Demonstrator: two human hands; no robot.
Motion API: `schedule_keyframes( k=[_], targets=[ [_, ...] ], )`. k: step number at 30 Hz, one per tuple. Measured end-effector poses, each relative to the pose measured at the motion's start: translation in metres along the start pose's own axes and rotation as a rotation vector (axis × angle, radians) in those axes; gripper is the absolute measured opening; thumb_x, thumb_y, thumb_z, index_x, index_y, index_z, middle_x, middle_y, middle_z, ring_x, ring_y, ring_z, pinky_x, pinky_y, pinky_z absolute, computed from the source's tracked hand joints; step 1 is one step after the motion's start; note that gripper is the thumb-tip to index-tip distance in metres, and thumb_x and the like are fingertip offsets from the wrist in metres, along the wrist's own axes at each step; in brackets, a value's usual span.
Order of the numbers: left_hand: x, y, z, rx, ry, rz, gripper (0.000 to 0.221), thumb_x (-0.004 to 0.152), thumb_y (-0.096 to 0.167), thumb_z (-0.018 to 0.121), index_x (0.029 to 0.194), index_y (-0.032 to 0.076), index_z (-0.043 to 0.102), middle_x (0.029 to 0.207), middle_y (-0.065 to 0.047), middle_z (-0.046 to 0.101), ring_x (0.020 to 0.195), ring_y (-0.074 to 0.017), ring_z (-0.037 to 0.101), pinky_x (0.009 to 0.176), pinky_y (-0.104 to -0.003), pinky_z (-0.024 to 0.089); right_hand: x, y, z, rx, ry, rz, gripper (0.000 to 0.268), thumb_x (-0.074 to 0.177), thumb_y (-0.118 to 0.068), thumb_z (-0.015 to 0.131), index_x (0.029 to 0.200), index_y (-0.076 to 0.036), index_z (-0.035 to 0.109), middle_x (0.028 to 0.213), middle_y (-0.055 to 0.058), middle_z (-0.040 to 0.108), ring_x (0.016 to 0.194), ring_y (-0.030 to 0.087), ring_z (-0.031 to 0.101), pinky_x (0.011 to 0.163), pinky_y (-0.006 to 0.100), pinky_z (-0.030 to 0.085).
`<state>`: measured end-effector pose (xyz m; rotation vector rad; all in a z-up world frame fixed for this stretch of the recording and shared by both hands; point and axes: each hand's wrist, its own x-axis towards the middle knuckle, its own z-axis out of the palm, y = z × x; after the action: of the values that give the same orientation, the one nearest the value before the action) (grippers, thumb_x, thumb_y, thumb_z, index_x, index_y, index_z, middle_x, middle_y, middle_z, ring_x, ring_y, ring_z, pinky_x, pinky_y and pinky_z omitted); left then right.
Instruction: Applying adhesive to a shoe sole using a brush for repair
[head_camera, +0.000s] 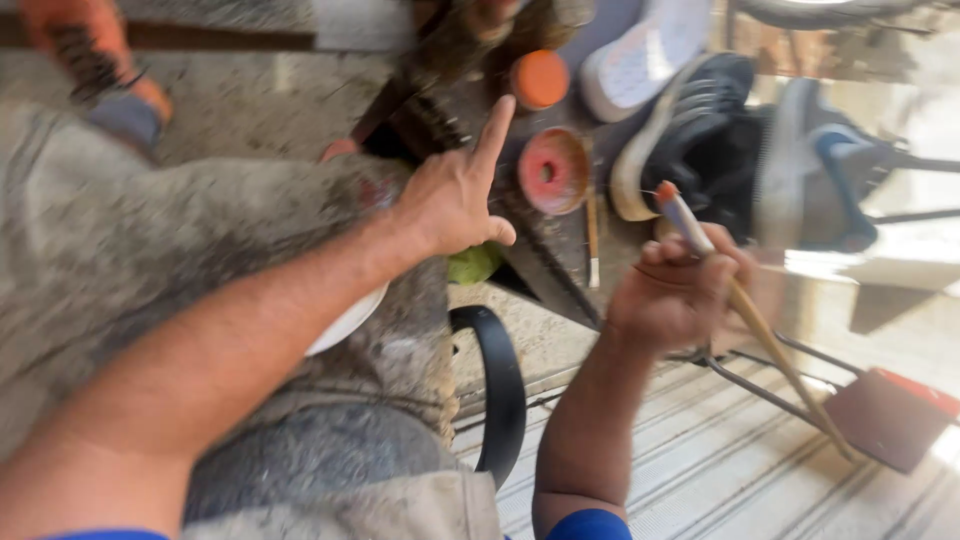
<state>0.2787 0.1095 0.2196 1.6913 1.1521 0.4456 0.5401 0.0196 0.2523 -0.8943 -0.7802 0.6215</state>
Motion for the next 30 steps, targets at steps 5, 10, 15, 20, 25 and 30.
schedule_keyframes(
  k=[5,10,15,20,25,30],
  targets=[
    [-0.106,-0.019,-0.103,0.286,-0.354,-0.398,0.1,0.084,0.025,0.073,0.163,0.023,0.013,0.172,-0.009,0.007,0.155,-0.0354,0.016,0.124,-0.056,0.018,-0.063,-0.028,0.035,-0.066,-0.476,0.2,0.014,0.094,-0.008,0.063,0.106,-0.014,0.058,0.112,0.027,0.058,0.083,0.031,0.065,0.071,0.035,0.061],
    [-0.173,-0.118,-0.078,0.135,-0.451,-0.458,0.09,0.076,0.027,0.085,0.154,0.015,0.045,0.129,-0.024,0.068,0.116,-0.0462,0.068,0.099,-0.054,0.053,-0.142,0.011,0.057,-0.074,-0.598,0.337,0.024,0.08,0.011,0.076,0.091,-0.001,0.059,0.104,0.036,0.064,0.081,0.042,0.075,0.066,0.05,0.068],
    [-0.193,-0.128,-0.074,-0.124,-0.31,-0.458,0.068,0.08,0.026,0.079,0.145,0.02,0.059,0.102,-0.024,0.075,0.093,-0.0411,0.075,0.077,-0.047,0.057,-0.177,0.023,0.107,-0.335,-0.764,0.166,0.02,0.078,0.01,0.085,0.086,0.003,0.068,0.098,0.025,0.072,0.091,0.032,0.073,0.075,0.043,0.065],
    [-0.219,-0.055,-0.104,-0.266,-0.189,-0.372,0.084,0.083,0.025,0.071,0.161,0.029,0.039,0.099,-0.022,0.072,0.078,-0.0324,0.073,0.067,-0.044,0.055,-0.173,0.008,0.147,-0.53,-0.678,-0.278,0.012,0.084,0.0,0.082,0.088,-0.002,0.071,0.103,0.02,0.073,0.087,0.033,0.074,0.072,0.039,0.066],
    [-0.256,-0.022,-0.095,-0.635,-0.117,-0.225,0.089,0.077,0.014,0.075,0.158,0.016,0.037,0.087,-0.023,0.072,0.07,-0.0323,0.075,0.065,-0.043,0.063,-0.175,-0.017,0.169,-0.46,-0.601,-0.455,0.012,0.085,0.001,0.081,0.086,-0.001,0.069,0.095,0.022,0.074,0.082,0.033,0.075,0.07,0.038,0.063],
    [-0.264,-0.06,-0.049,-0.935,0.026,0.005,0.073,0.074,0.025,0.089,0.137,0.015,0.054,0.105,-0.012,0.064,0.091,-0.0188,0.066,0.073,-0.036,0.063,-0.185,-0.035,0.176,-0.323,-0.646,-0.388,0.015,0.082,0.001,0.083,0.083,0.0,0.068,0.09,0.025,0.075,0.077,0.034,0.076,0.068,0.039,0.062]
  ],
)
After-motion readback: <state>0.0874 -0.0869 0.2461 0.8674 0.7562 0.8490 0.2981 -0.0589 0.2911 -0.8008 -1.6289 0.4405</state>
